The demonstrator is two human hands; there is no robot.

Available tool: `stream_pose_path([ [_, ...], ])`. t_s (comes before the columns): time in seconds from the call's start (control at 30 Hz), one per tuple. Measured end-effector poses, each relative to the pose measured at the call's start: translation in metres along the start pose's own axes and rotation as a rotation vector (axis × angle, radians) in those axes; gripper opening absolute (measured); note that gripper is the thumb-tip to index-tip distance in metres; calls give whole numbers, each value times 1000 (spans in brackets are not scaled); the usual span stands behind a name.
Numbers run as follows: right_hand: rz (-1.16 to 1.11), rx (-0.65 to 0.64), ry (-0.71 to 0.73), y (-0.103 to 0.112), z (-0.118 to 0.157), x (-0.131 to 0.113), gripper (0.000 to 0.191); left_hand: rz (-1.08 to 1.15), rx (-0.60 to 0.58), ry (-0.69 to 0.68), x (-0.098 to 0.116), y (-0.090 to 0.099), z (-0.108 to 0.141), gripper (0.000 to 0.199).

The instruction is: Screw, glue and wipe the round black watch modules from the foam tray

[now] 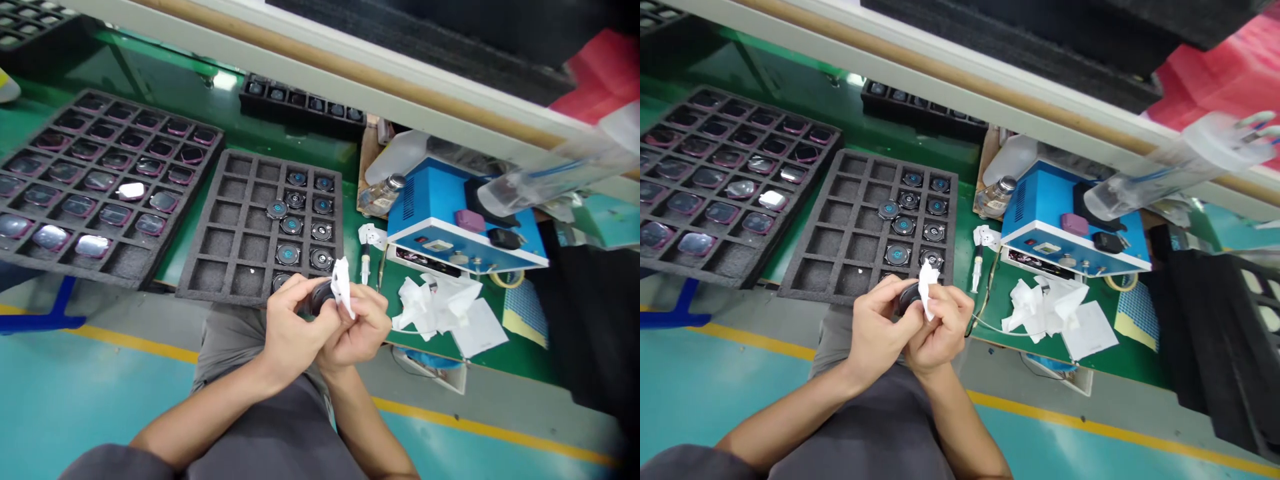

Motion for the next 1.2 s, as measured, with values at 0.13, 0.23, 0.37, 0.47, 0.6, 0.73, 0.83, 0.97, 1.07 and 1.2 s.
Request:
stream_pose_path([
  [0.13,13,11,46,1,2,-3,22,16,-10,-6,1,-1,1,20],
  [0.23,14,2,32,0,1,-3,25,15,-21,-14,1,0,1,20],
  [0.37,-34,-13,-20,-1,0,-1,20,-29,-34,-48,4,3,-1,22],
  [0.47,-92,-8,-46,-3,5,0,14,-65,-76,-45,4,4,-4,19],
  [0.6,-209,11,-279,-6,12,15,2,-99,-199,2,-6,-1,-9,15],
  [0.73,-534,62,-631,-8,7,47,12,71,-227,127,-33,8,-13,27],
  [0.83,-764,5,-753,-12,-7,61,15,211,-114,190,-45,28,-16,17],
  [0.97,-1016,-18,-883,-17,-10,66,14,278,-80,179,-38,39,-19,10],
  [1.07,-1082,-20,-904,-19,-8,61,13,294,-122,145,-29,35,-18,11],
  [1.2,-1022,-83,-860,-16,-9,55,16,323,-180,138,-25,26,-16,12],
])
Point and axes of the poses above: each hand's wrist, its own z-axis away from the middle knuckle, its own y-axis out of the back of the hand, x = y × z, the point moved 7 cm from there along -z, towards the middle knuckle, and after that the axes turned 15 degrees about -x, right-handed, at the moved point
